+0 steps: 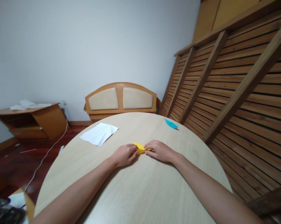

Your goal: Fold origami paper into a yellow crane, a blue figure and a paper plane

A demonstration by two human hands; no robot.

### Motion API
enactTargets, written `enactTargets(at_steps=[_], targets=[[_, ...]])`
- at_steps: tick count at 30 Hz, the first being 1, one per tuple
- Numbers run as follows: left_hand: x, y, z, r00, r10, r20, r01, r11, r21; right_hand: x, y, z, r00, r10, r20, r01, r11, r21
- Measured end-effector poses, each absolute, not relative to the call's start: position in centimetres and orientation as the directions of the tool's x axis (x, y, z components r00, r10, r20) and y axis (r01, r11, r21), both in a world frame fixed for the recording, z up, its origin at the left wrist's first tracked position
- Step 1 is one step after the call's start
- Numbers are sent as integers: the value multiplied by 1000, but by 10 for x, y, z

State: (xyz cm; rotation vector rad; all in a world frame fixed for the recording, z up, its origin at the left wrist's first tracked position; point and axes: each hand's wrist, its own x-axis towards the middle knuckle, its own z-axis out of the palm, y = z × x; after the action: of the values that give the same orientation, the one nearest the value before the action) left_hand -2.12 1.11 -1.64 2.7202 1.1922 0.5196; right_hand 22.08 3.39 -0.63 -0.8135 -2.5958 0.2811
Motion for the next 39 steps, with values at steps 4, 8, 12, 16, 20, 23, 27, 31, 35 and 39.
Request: enactTargets(at_steps=[4, 8, 12, 16, 20, 23, 27, 31, 35, 39], targets=[[-15, 11, -16, 559, 779, 284, 742, -623, 246, 217, 34, -9, -692, 646, 322, 565, 763, -315], [-15, 12, -21, 489, 813, 316, 766, -573, 291, 216, 33, -10, -642, 688, 340, 586, 725, -362], [-17, 14, -26, 547, 768, 335, 737, -631, 244, 216, 35, -11, -690, 633, 352, 532, 773, -347], [-18, 16, -26, 606, 728, 320, 716, -675, 179, 217, 36, -13, -747, 568, 345, 478, 820, -314], [-19, 17, -24, 653, 702, 285, 698, -703, 135, 218, 32, -12, -760, 560, 329, 478, 826, -300], [-20, 15, -21, 686, 681, 255, 682, -724, 100, 218, 30, -11, -769, 561, 306, 492, 826, -276], [-22, 14, -20, 698, 664, 269, 672, -737, 76, 220, 31, -8, -781, 554, 290, 502, 832, -237], [-24, 19, -25, 698, 661, 276, 671, -738, 68, 223, 31, -3, -783, 559, 273, 519, 829, -210], [-24, 25, -28, 712, 645, 278, 662, -748, 39, 225, 27, 5, -779, 568, 264, 530, 823, -206], [-23, 24, -26, 717, 644, 266, 667, -745, 3, 223, 21, 13, -810, 530, 251, 496, 847, -190]])
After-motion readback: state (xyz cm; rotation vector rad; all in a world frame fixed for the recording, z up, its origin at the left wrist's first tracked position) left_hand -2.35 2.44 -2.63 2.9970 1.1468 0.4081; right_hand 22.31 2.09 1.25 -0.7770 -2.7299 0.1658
